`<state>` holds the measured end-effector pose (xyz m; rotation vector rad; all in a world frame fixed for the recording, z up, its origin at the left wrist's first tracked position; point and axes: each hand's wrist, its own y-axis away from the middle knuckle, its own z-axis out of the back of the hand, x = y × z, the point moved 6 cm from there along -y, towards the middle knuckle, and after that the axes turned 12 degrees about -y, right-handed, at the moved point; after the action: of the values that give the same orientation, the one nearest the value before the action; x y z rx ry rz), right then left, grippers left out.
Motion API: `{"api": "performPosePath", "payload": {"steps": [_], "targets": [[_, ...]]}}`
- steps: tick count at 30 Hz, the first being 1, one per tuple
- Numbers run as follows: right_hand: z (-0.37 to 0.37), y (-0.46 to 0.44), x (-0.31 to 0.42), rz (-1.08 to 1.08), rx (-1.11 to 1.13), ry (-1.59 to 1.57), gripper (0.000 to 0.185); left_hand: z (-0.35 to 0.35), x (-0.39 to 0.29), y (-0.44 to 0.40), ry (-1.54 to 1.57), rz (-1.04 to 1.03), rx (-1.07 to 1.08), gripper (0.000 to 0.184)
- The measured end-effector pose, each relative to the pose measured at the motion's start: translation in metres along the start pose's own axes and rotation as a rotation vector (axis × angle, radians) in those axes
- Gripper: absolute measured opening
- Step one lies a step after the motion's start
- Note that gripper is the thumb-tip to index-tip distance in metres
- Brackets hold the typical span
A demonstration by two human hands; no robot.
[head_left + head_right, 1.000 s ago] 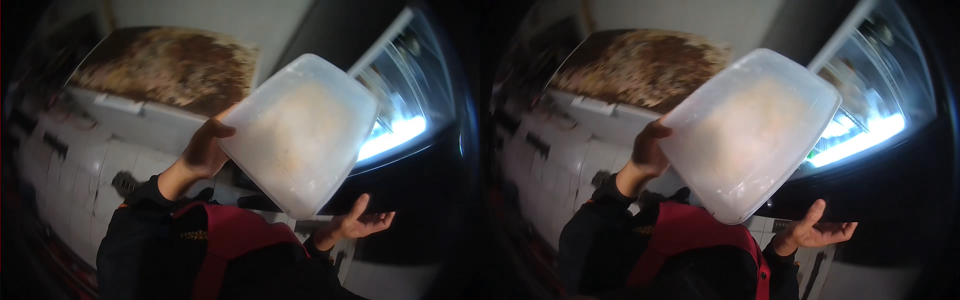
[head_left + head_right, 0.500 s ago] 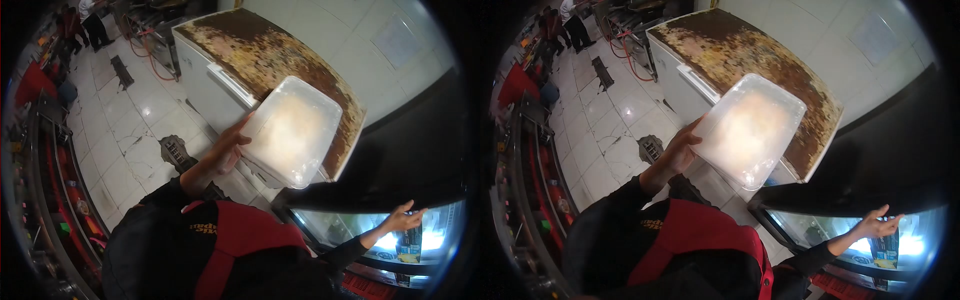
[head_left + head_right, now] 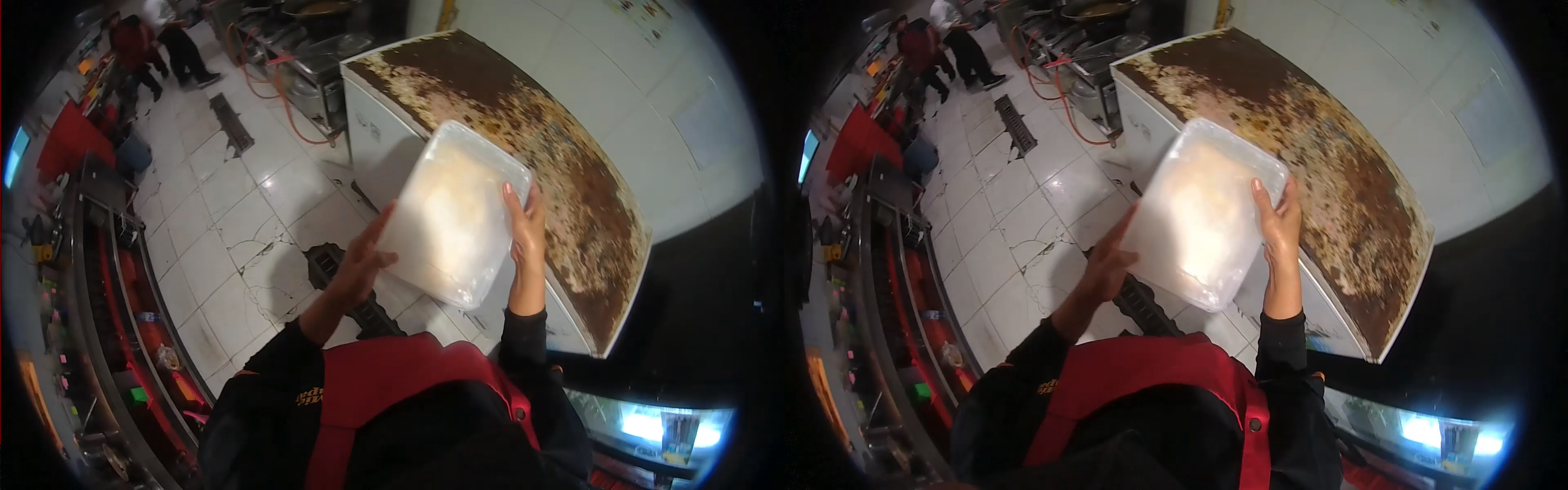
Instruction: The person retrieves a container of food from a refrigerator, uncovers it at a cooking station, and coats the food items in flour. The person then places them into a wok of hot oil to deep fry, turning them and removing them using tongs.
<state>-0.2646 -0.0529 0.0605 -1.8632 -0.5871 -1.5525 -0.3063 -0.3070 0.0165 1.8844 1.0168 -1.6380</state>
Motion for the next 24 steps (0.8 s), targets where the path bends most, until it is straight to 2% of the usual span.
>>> {"api": "performPosePath", "payload": {"steps": [2,3,9,14,18,20,24], "targets": [[-0.028,-0.013,-0.007,-0.040,0.004,-0.030,0.055,0.011,0.006,-0.008,-0.049,-0.039,-0.032,0.075],[-0.037,-0.023,-0.011,-0.043,0.011,-0.089,0.045,0.016,0.010,-0.015,-0.040,-0.024,-0.041,0.075],[-0.084,-0.109,-0.058,-0.181,0.132,-0.288,0.040,0.047,0.024,-0.088,-0.141,-0.061,-0.126,0.072],[-0.125,-0.203,-0.104,-0.244,0.240,-0.505,0.049,0.074,0.030,-0.167,-0.119,-0.056,-0.148,0.069],[-0.165,-0.252,-0.099,-0.300,0.279,-0.599,0.057,0.106,0.044,-0.224,-0.164,0.011,-0.201,0.068],[-0.187,-0.280,-0.108,-0.280,0.314,-0.624,0.056,0.125,0.055,-0.248,-0.175,0.021,-0.269,0.066],[-0.224,-0.320,-0.118,-0.257,0.307,-0.649,0.051,0.163,0.048,-0.296,-0.082,0.012,-0.258,0.067]]}}
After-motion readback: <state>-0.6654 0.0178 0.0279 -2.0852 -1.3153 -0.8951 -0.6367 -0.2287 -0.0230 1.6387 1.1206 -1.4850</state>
